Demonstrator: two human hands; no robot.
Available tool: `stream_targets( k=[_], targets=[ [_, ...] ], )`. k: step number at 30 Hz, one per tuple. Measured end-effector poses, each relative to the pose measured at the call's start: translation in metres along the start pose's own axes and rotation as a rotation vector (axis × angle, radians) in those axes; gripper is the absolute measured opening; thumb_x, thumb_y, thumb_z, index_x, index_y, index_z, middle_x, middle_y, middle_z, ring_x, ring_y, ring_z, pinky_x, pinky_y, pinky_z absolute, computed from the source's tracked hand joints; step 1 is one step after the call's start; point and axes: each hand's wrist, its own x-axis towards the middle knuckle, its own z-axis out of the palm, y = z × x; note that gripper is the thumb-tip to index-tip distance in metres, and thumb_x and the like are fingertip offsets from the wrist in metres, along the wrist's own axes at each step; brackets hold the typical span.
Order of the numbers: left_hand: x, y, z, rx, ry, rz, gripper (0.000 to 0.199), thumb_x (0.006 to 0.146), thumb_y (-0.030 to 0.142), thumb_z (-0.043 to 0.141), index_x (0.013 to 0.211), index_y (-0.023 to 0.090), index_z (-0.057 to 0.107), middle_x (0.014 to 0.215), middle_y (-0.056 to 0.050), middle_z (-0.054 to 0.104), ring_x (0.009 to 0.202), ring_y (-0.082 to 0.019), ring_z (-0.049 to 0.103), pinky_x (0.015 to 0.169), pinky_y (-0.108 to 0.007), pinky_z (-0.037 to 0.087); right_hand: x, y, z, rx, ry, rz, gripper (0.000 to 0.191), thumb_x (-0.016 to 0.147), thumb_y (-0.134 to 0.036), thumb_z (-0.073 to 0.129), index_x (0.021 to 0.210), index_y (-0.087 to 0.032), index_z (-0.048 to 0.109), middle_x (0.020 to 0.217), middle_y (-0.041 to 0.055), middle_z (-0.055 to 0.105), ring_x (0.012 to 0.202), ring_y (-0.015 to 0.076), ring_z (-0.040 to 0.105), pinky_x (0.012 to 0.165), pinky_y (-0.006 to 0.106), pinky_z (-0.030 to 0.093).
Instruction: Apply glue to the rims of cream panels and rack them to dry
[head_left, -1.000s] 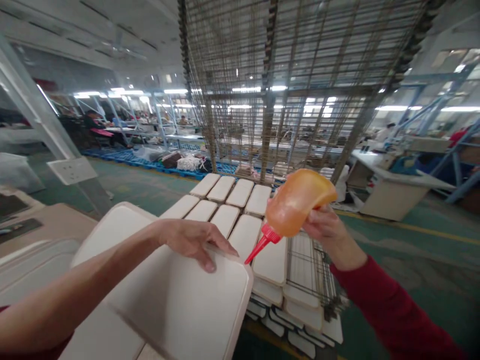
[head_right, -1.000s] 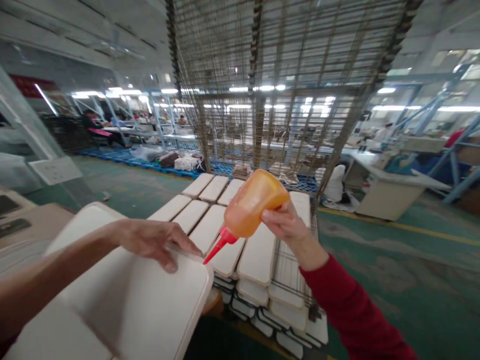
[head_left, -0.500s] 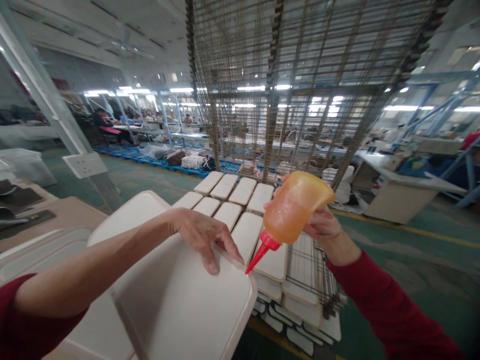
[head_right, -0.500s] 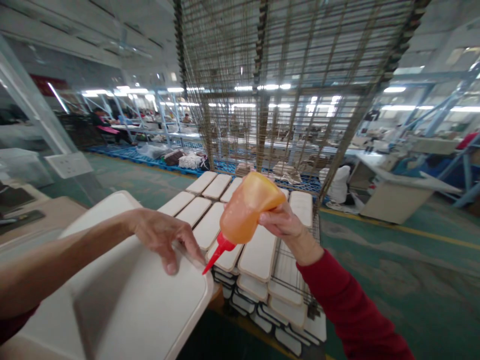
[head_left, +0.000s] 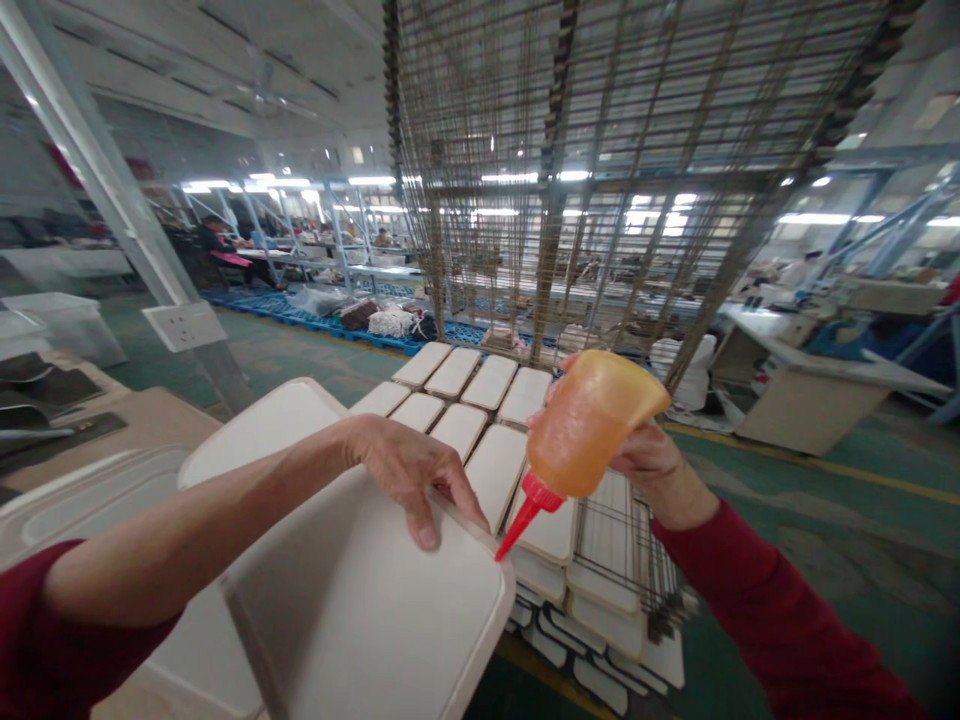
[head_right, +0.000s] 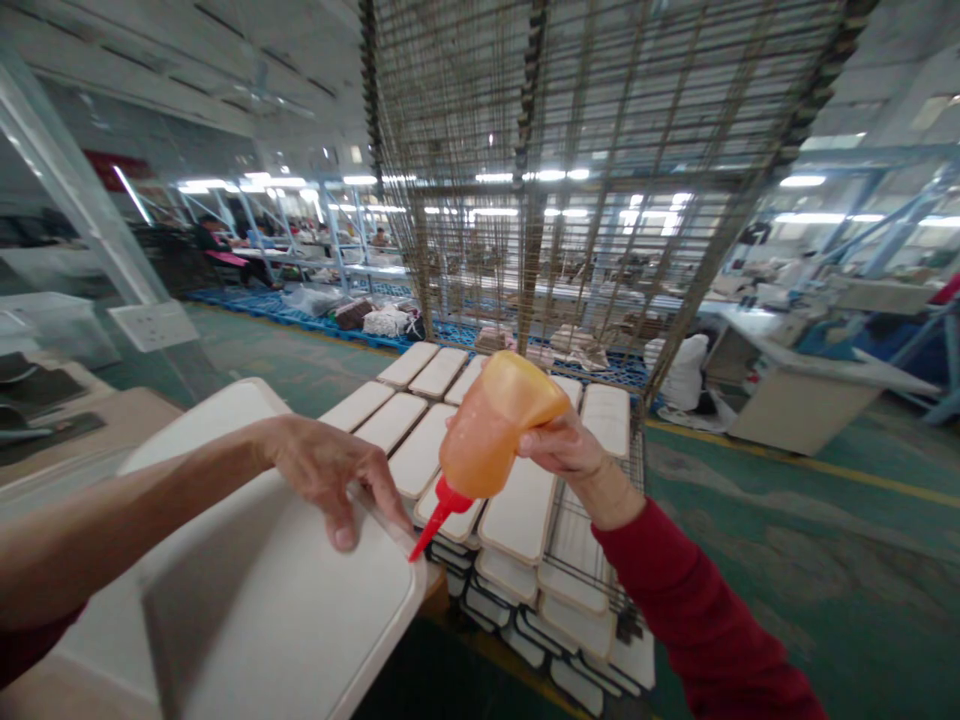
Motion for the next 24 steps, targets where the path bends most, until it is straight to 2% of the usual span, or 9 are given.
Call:
stream_targets(
  k=[5,11,15,19,24],
  targets=[
    [0.0,0.0,-0.001,-0.02,0.011,0.0,0.057,0.068,0.025,0.075,0.123,0.017,0.063,0.122,-0.005,0.065,0.115,-0.029,0.057,0.096,-0.031,0.044,0.001,0.0,-0.001,-0.007,-0.05,-0.016,0.07,0.032,-0.026,0.089,0.098,-0.026,0.065,0.082,0.0008,0.073,0.072,0.0286,0.071,0.067,0.047,0.056],
    [-0.004,-0.001,-0.002,-0.046,0.033,0.007,0.057,0.067,0.026,0.076,0.122,0.019,0.064,0.115,-0.004,0.069,0.115,-0.029,0.057,0.093,-0.03,0.046,0.001,0.002,-0.005,-0.009,-0.051,-0.03,0.069,0.034,-0.027,0.088,0.099,-0.026,0.065,0.083,0.0007,0.073,0.074,0.03,0.071,0.067,0.048,0.057],
    [-0.008,-0.002,-0.004,-0.026,0.052,-0.003,0.055,0.07,0.025,0.074,0.124,0.018,0.063,0.118,-0.005,0.067,0.114,-0.028,0.057,0.093,-0.03,0.046,0.0,0.003,-0.008,-0.017,0.036,-0.024,0.063,0.03,-0.029,0.088,0.089,-0.025,0.066,0.082,0.0006,0.073,0.071,0.028,0.071,0.066,0.045,0.058],
    [-0.013,-0.007,-0.006,-0.04,0.132,0.028,0.057,0.067,0.029,0.076,0.122,0.019,0.064,0.123,-0.004,0.065,0.118,-0.029,0.054,0.097,-0.032,0.044,-0.002,0.006,-0.012,-0.037,0.136,-0.08,0.051,0.028,-0.031,0.089,0.073,-0.024,0.065,0.067,0.0001,0.07,0.074,0.0293,0.07,0.073,0.048,0.056],
    [-0.021,-0.019,-0.007,-0.058,0.223,0.074,0.053,0.07,0.031,0.075,0.121,0.018,0.065,0.122,-0.004,0.065,0.114,-0.026,0.057,0.099,-0.031,0.042,-0.008,0.011,-0.016,-0.047,0.21,-0.135,0.061,0.031,-0.031,0.089,0.087,-0.028,0.067,0.08,0.0009,0.073,0.082,0.0303,0.069,0.078,0.05,0.055]
  ],
)
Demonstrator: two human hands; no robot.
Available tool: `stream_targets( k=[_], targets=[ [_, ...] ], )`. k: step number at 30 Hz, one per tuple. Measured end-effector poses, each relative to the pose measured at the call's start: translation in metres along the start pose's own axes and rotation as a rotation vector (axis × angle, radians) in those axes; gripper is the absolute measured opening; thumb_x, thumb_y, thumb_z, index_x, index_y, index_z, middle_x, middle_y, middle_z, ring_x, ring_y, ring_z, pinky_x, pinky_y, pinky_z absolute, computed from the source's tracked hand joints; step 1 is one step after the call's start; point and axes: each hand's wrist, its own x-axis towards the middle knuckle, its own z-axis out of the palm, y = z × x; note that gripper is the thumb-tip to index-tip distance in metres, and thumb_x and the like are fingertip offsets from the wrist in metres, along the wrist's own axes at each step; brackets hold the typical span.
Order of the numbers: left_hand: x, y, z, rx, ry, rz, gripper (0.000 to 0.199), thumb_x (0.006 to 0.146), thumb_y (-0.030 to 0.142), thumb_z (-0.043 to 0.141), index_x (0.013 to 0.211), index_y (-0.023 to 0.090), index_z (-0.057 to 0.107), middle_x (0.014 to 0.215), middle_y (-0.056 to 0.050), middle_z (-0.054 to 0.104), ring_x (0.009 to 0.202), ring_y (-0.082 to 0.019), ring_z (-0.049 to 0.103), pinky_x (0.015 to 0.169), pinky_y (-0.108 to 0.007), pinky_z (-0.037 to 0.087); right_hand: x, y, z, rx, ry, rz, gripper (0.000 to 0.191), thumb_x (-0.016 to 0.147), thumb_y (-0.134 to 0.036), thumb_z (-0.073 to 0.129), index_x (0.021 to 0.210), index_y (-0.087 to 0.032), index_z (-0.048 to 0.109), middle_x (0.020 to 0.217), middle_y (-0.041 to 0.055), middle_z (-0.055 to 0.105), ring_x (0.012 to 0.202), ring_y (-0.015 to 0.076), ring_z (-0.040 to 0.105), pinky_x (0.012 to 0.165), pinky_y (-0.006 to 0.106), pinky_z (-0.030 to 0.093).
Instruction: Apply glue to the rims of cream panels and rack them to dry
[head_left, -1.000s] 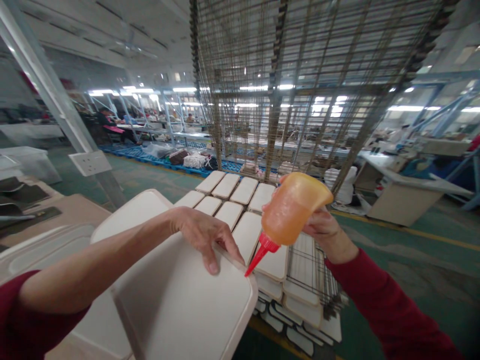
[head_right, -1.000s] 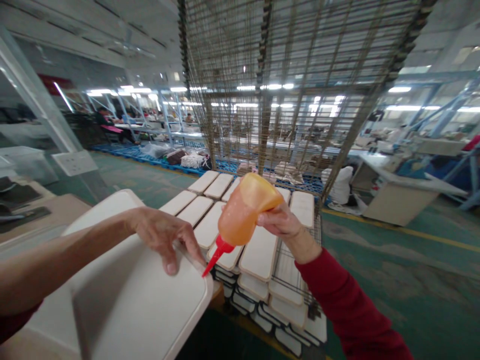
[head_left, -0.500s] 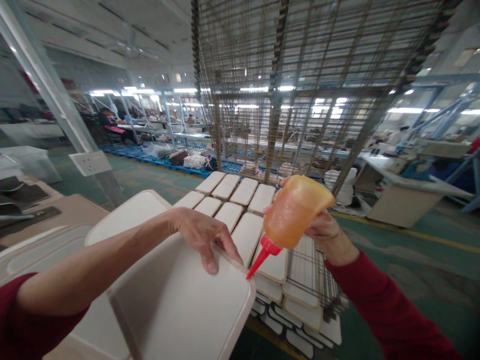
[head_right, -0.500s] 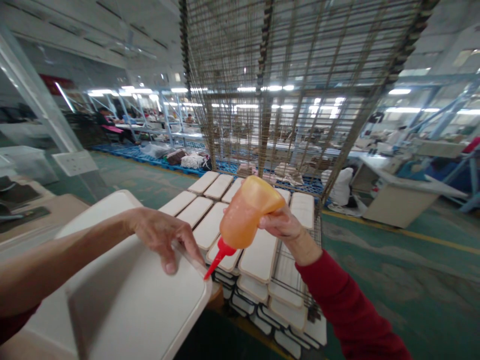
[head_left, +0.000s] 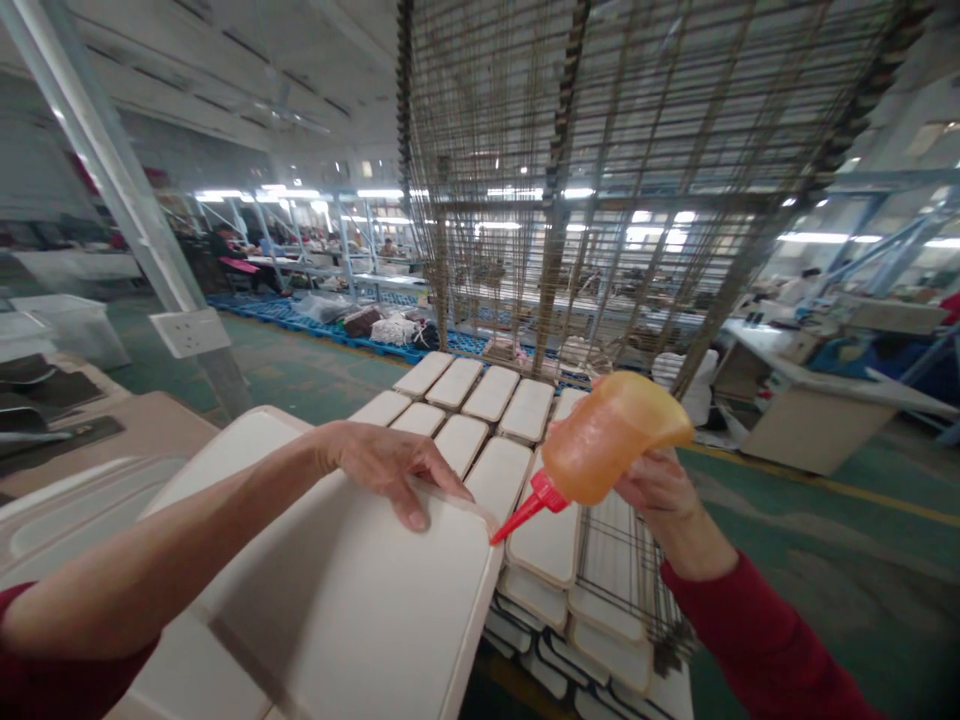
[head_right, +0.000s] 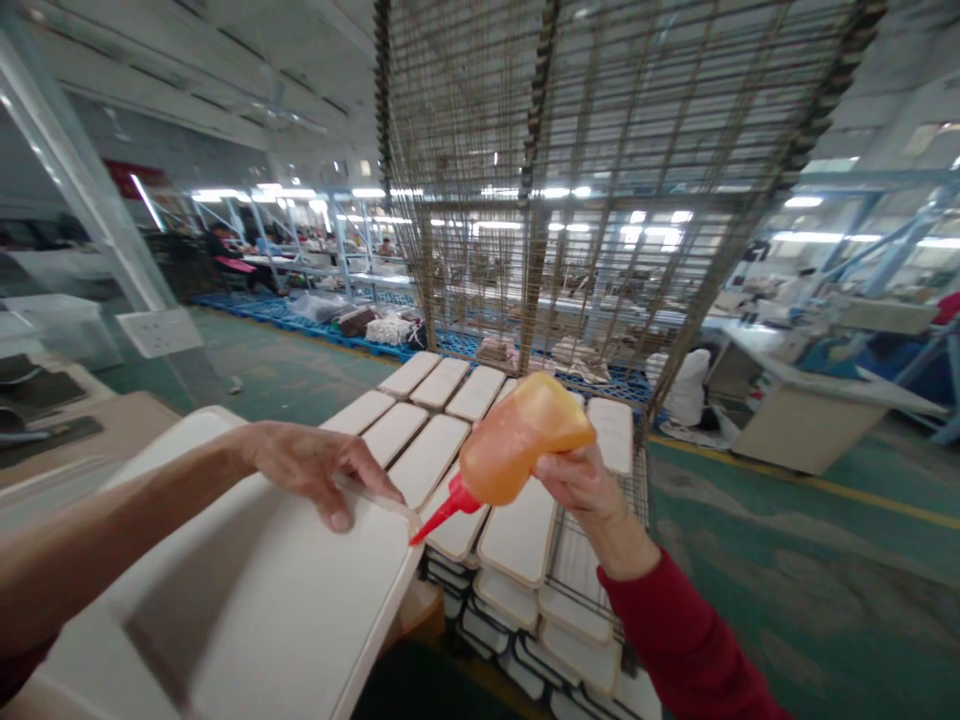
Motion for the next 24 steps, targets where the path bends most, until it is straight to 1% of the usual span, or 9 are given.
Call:
stream_targets(
  k=[2,4,8,10,15,20,24],
  targets=[
    [-0.003,-0.004,-0.001,-0.016,0.032,0.011,0.052,0.072,0.033,0.074,0.121,0.017,0.066,0.121,-0.005,0.066,0.112,-0.026,0.059,0.097,-0.029,0.044,-0.001,0.002,0.0,-0.009,0.028,-0.046,0.064,0.033,-0.033,0.089,0.092,-0.03,0.067,0.075,-0.0004,0.072,0.084,0.0298,0.069,0.083,0.05,0.053],
    [-0.006,-0.008,-0.002,-0.043,0.062,0.023,0.053,0.072,0.034,0.074,0.121,0.016,0.065,0.119,-0.006,0.067,0.108,-0.026,0.061,0.092,-0.028,0.047,-0.002,0.004,0.0,-0.03,0.05,-0.105,0.063,0.036,-0.034,0.089,0.095,-0.031,0.066,0.072,-0.0012,0.071,0.082,0.0285,0.069,0.086,0.049,0.052],
    [-0.01,-0.014,-0.003,-0.091,0.123,0.041,0.055,0.072,0.035,0.074,0.122,0.014,0.064,0.114,-0.007,0.069,0.1,-0.025,0.064,0.084,-0.027,0.05,-0.002,0.008,0.0,-0.045,0.077,-0.195,0.059,0.042,-0.033,0.088,0.096,-0.033,0.066,0.066,-0.0039,0.07,0.065,0.0224,0.067,0.083,0.046,0.054],
    [-0.012,-0.018,-0.004,-0.119,0.141,0.043,0.055,0.073,0.035,0.074,0.123,0.015,0.063,0.112,-0.007,0.07,0.097,-0.024,0.065,0.082,-0.027,0.051,-0.002,0.01,0.0,-0.037,0.081,-0.198,0.059,0.043,-0.032,0.088,0.097,-0.033,0.066,0.065,-0.0047,0.07,0.06,0.0203,0.065,0.079,0.043,0.056],
    [-0.015,-0.028,-0.005,-0.186,0.164,0.07,0.054,0.073,0.032,0.074,0.124,0.017,0.063,0.11,-0.006,0.071,0.093,-0.022,0.066,0.077,-0.024,0.052,-0.001,0.016,0.002,-0.015,0.118,-0.228,0.062,0.041,-0.03,0.089,0.098,-0.032,0.066,0.068,-0.0046,0.071,0.061,0.0179,0.064,0.068,0.034,0.056],
    [-0.015,-0.037,-0.005,-0.223,0.176,0.095,0.051,0.074,0.028,0.073,0.123,0.017,0.063,0.11,-0.006,0.071,0.092,-0.021,0.066,0.078,-0.024,0.052,-0.001,0.022,0.002,-0.026,0.118,-0.223,0.058,0.043,-0.03,0.089,0.097,-0.031,0.067,0.067,-0.0045,0.071,0.06,0.0166,0.064,0.064,0.03,0.055],
    [-0.016,-0.044,-0.007,-0.252,0.192,0.121,0.052,0.074,0.027,0.073,0.123,0.016,0.063,0.109,-0.006,0.071,0.088,-0.022,0.067,0.073,-0.024,0.053,-0.001,0.028,-0.004,-0.034,0.09,-0.223,0.059,0.042,-0.032,0.09,0.097,-0.031,0.067,0.065,-0.0046,0.07,0.058,0.016,0.063,0.058,0.028,0.054]
  ],
)
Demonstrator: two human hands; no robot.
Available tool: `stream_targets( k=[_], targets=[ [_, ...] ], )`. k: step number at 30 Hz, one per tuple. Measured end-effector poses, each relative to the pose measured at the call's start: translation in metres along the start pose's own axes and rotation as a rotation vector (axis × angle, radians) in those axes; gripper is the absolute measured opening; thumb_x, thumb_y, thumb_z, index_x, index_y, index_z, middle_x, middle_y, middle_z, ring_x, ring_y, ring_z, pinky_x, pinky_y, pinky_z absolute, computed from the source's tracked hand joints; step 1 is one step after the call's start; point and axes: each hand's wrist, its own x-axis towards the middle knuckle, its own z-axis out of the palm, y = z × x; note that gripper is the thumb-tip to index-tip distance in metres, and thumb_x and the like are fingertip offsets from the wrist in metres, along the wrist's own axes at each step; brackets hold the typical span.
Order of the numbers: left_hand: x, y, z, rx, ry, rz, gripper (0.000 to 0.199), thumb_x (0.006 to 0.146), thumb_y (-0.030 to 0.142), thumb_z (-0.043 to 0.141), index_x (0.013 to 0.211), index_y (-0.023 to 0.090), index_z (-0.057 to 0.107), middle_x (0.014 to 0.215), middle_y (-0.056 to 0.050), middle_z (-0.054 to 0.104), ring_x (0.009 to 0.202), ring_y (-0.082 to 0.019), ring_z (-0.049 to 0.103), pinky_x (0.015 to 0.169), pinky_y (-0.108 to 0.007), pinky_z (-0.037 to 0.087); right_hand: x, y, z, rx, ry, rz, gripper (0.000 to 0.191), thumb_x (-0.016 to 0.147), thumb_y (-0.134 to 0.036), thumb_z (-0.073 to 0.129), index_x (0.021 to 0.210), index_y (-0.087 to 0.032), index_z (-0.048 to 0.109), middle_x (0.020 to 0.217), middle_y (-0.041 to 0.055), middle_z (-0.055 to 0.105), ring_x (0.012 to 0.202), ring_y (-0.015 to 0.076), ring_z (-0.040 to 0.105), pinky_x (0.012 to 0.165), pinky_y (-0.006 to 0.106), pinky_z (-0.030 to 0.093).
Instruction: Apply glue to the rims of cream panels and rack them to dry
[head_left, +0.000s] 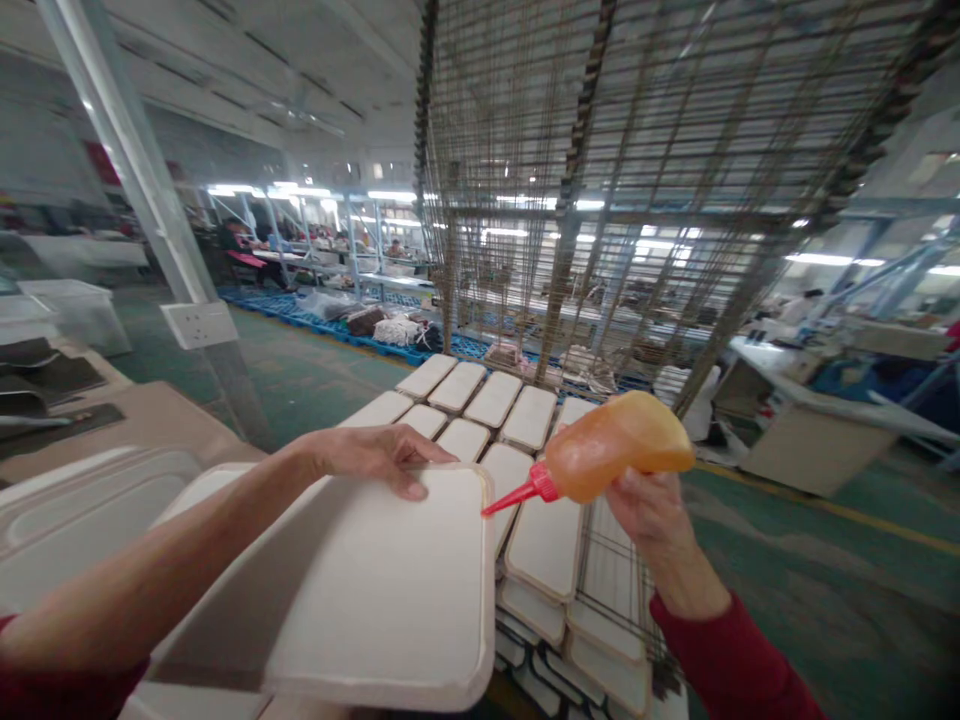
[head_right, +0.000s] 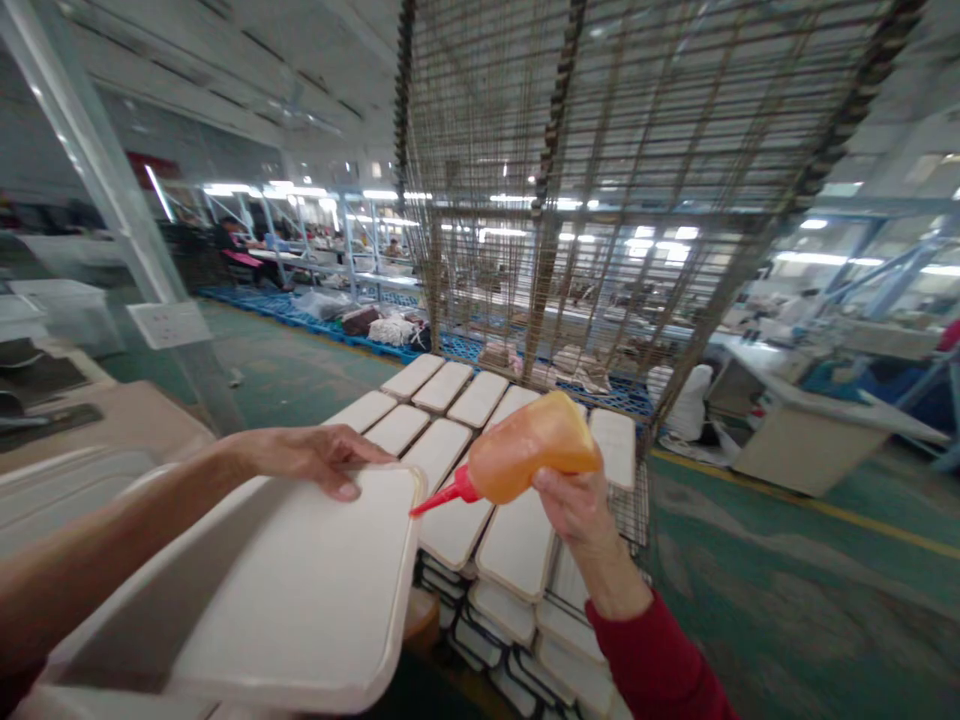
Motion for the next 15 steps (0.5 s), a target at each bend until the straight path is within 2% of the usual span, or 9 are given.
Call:
stream_targets(
  k=[5,9,15],
  targets=[
    [0.0,-0.003,-0.004,-0.018,-0.003,-0.008,0.054,0.074,0.029,0.073,0.125,0.016,0.062,0.106,-0.008,0.071,0.086,-0.023,0.067,0.072,-0.026,0.054,-0.001,0.003,0.001,-0.008,-0.046,0.005,0.062,0.045,-0.034,0.088,0.103,-0.031,0.066,0.068,-0.003,0.071,0.059,0.0184,0.065,0.064,0.033,0.057],
    [0.0,-0.003,-0.005,-0.055,0.019,-0.026,0.055,0.073,0.032,0.073,0.125,0.018,0.063,0.103,-0.008,0.072,0.085,-0.025,0.068,0.071,-0.028,0.054,-0.003,0.001,0.008,-0.019,-0.094,0.031,0.066,0.046,-0.041,0.087,0.107,-0.031,0.065,0.08,0.0017,0.073,0.073,0.0255,0.069,0.079,0.045,0.055],
    [-0.002,-0.006,-0.008,-0.092,0.089,-0.029,0.051,0.068,0.03,0.076,0.116,0.016,0.068,0.099,-0.009,0.073,0.086,-0.028,0.068,0.069,-0.03,0.055,-0.007,0.002,0.011,-0.022,-0.115,0.083,0.064,0.046,-0.044,0.086,0.105,-0.031,0.065,0.089,0.004,0.073,0.086,0.0301,0.069,0.087,0.053,0.051]
  ],
)
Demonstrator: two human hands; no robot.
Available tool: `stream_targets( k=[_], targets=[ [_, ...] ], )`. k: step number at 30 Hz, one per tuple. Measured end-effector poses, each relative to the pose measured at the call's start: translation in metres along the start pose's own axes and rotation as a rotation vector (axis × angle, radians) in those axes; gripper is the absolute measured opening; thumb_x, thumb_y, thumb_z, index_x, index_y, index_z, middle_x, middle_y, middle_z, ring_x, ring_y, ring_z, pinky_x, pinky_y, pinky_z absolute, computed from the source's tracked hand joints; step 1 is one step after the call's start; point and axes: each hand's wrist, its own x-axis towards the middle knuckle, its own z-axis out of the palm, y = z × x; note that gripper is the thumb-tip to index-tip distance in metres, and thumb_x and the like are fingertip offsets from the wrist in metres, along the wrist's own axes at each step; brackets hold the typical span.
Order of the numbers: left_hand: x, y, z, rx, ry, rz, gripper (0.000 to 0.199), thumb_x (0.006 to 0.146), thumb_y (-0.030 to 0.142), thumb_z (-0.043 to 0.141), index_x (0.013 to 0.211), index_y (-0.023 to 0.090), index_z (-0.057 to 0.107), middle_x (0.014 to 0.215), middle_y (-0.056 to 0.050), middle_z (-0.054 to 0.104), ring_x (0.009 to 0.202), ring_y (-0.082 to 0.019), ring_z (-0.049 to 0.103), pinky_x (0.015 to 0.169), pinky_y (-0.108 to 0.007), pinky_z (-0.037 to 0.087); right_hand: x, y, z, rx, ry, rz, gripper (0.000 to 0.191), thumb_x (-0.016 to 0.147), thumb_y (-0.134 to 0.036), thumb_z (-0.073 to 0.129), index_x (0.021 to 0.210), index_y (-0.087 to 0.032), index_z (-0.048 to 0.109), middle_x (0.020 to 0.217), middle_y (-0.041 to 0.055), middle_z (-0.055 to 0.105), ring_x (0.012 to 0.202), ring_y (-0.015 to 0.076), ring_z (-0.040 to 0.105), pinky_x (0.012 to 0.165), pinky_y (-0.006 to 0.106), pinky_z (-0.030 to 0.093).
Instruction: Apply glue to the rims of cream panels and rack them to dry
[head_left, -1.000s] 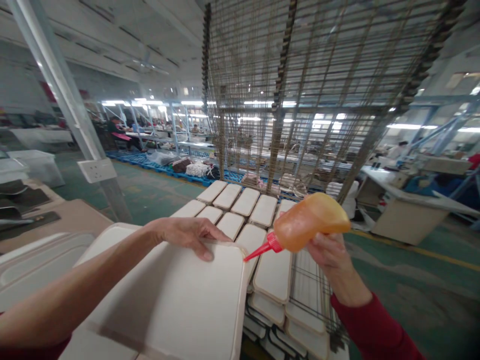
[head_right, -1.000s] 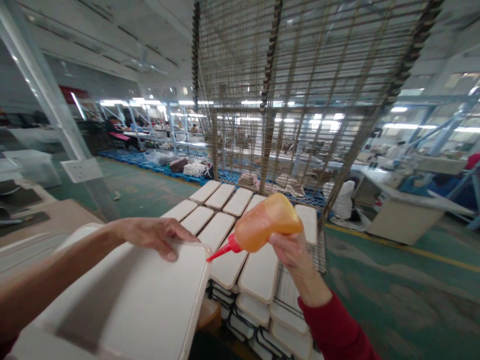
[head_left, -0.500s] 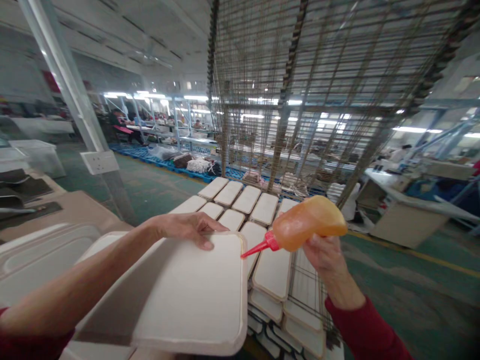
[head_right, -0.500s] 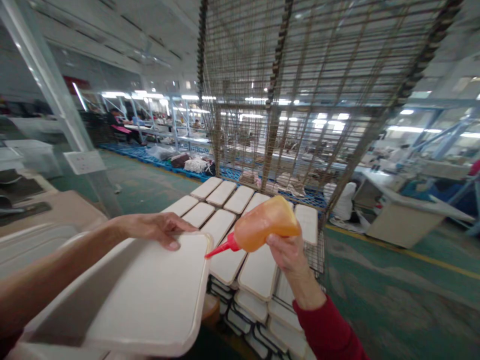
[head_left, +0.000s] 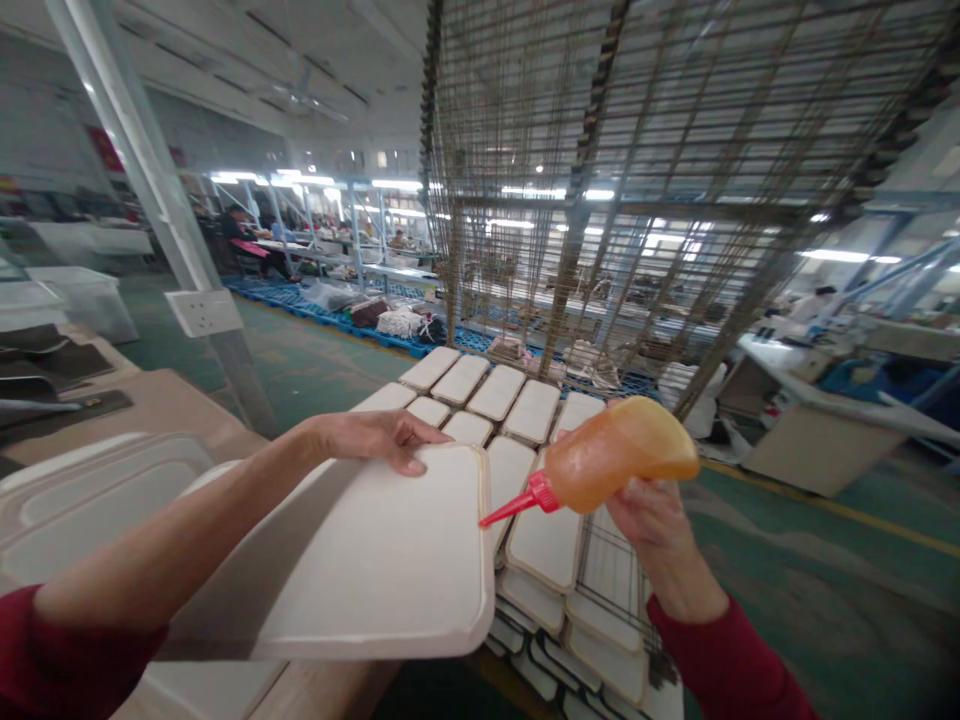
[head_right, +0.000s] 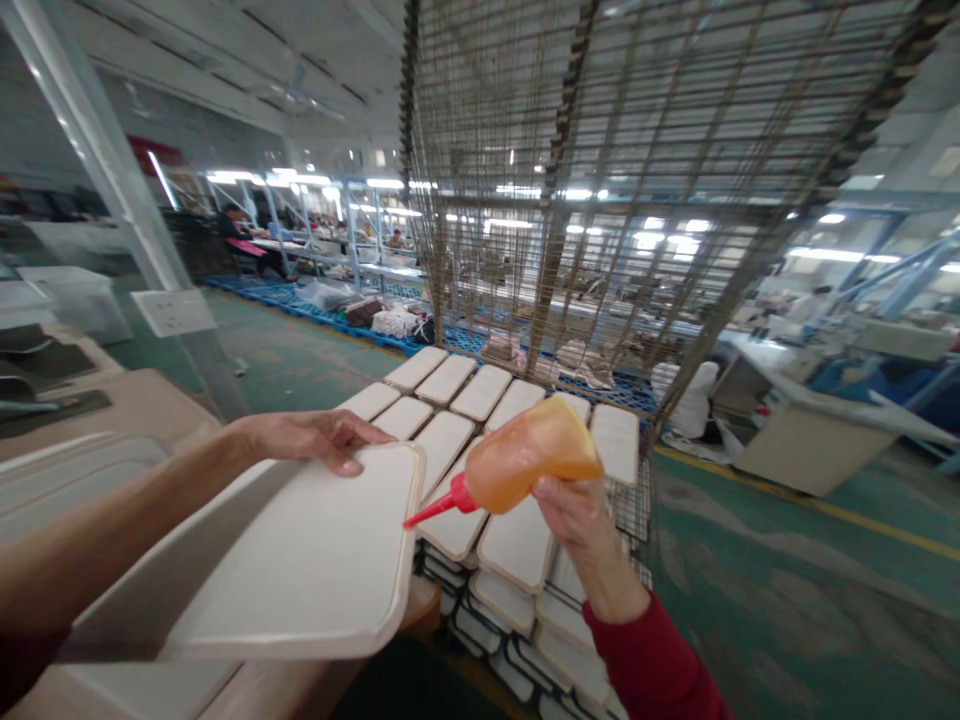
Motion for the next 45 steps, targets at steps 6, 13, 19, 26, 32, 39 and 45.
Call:
stream_targets(
  k=[6,13,19,26,32,39,45],
  targets=[
    [-0.001,-0.003,-0.002,-0.086,0.1,-0.059,0.052,0.06,0.023,0.08,0.111,0.018,0.071,0.087,-0.008,0.075,0.083,-0.03,0.07,0.064,-0.032,0.056,-0.002,0.0,0.0,0.006,-0.026,0.015,0.06,0.046,-0.041,0.085,0.103,-0.032,0.066,0.089,0.0037,0.073,0.085,0.0306,0.069,0.089,0.055,0.05],
    [-0.001,-0.007,-0.007,-0.083,0.095,-0.039,0.051,0.065,0.026,0.077,0.114,0.016,0.069,0.096,-0.01,0.074,0.084,-0.03,0.07,0.064,-0.03,0.055,-0.007,0.0,-0.006,0.001,-0.007,0.057,0.058,0.048,-0.041,0.086,0.102,-0.034,0.066,0.087,0.0015,0.073,0.084,0.0287,0.069,0.089,0.053,0.05],
    [-0.001,-0.01,-0.011,-0.116,0.129,-0.054,0.054,0.061,0.027,0.08,0.113,0.016,0.069,0.092,-0.01,0.074,0.084,-0.029,0.069,0.064,-0.03,0.055,-0.013,0.0,-0.008,0.008,-0.01,0.081,0.057,0.05,-0.04,0.085,0.104,-0.036,0.065,0.093,0.0006,0.073,0.087,0.0282,0.069,0.091,0.052,0.049],
    [-0.003,-0.014,-0.018,-0.109,0.089,-0.023,0.054,0.069,0.027,0.074,0.121,0.016,0.064,0.097,-0.01,0.074,0.082,-0.026,0.07,0.067,-0.027,0.054,-0.011,0.001,-0.007,0.027,-0.046,0.079,0.061,0.05,-0.041,0.084,0.108,-0.037,0.063,0.097,0.0009,0.073,0.095,0.0302,0.067,0.095,0.053,0.047],
    [-0.006,-0.019,-0.019,-0.123,0.126,-0.008,0.056,0.071,0.026,0.072,0.126,0.018,0.062,0.102,-0.011,0.073,0.084,-0.028,0.07,0.066,-0.03,0.055,-0.013,0.002,-0.011,0.005,0.037,0.061,0.061,0.05,-0.04,0.084,0.107,-0.036,0.063,0.097,0.0009,0.073,0.097,0.0304,0.066,0.094,0.054,0.047],
    [-0.01,-0.024,-0.022,-0.141,0.219,0.031,0.055,0.071,0.026,0.072,0.124,0.017,0.063,0.102,-0.012,0.073,0.086,-0.03,0.069,0.065,-0.031,0.055,-0.012,0.005,-0.007,-0.008,0.111,-0.011,0.064,0.046,-0.042,0.085,0.106,-0.033,0.064,0.099,0.0046,0.072,0.101,0.033,0.064,0.091,0.056,0.048],
    [-0.012,-0.037,-0.026,-0.183,0.291,0.087,0.06,0.072,0.026,0.072,0.13,0.017,0.058,0.099,-0.013,0.073,0.075,-0.027,0.071,0.063,-0.031,0.055,-0.015,0.008,-0.007,-0.043,0.192,-0.101,0.057,0.05,-0.041,0.085,0.103,-0.033,0.066,0.099,0.0047,0.072,0.101,0.031,0.064,0.088,0.051,0.051]
  ],
)
